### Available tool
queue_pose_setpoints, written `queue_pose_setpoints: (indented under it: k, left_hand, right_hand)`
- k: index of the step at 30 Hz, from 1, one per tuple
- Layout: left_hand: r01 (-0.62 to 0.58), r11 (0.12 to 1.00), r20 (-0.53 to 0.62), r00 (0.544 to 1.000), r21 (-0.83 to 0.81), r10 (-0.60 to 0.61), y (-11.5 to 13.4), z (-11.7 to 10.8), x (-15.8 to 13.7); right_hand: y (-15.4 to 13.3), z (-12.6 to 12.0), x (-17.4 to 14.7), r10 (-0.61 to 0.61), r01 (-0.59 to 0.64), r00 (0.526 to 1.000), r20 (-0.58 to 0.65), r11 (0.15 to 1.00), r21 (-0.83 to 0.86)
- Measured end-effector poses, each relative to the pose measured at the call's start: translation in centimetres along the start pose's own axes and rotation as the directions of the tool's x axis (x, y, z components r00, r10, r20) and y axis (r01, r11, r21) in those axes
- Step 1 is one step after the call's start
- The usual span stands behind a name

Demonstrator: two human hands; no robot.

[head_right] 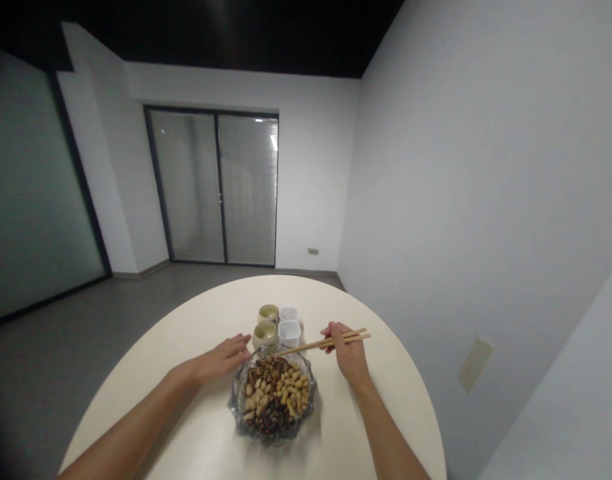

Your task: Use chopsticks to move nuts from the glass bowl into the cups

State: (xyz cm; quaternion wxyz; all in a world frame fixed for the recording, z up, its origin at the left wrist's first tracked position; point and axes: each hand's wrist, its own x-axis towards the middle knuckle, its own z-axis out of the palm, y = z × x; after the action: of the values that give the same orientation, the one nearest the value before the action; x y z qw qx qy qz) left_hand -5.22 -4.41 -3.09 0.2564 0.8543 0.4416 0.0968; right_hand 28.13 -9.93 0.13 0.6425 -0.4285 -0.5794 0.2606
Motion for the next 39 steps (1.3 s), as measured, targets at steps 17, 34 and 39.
queue_pose_setpoints:
  k: [17,34,39]
  left_hand:
    - [0.011,1.0,0.003,1.0,0.011,-0.011,0.09,-0.08,-0.12]
    - [0.015,1.0,0.003,1.0,0.012,-0.015,-0.08,-0.15,-0.23]
    - [0.01,0.999,0.01,1.0,0.031,-0.011,-0.5,0.08,0.06]
  right_hand:
    - [0.51,-0.26,0.28,-0.047,0.049,0.995,-0.093,0.998,0.024]
    - [0.7,-0.48,0.51,-0.031,0.04,0.977,-0.213,0.998,0.04]
    - [0.84,-0.63,0.57,-0.042,0.046,0.971,-0.237,0.999,0.011]
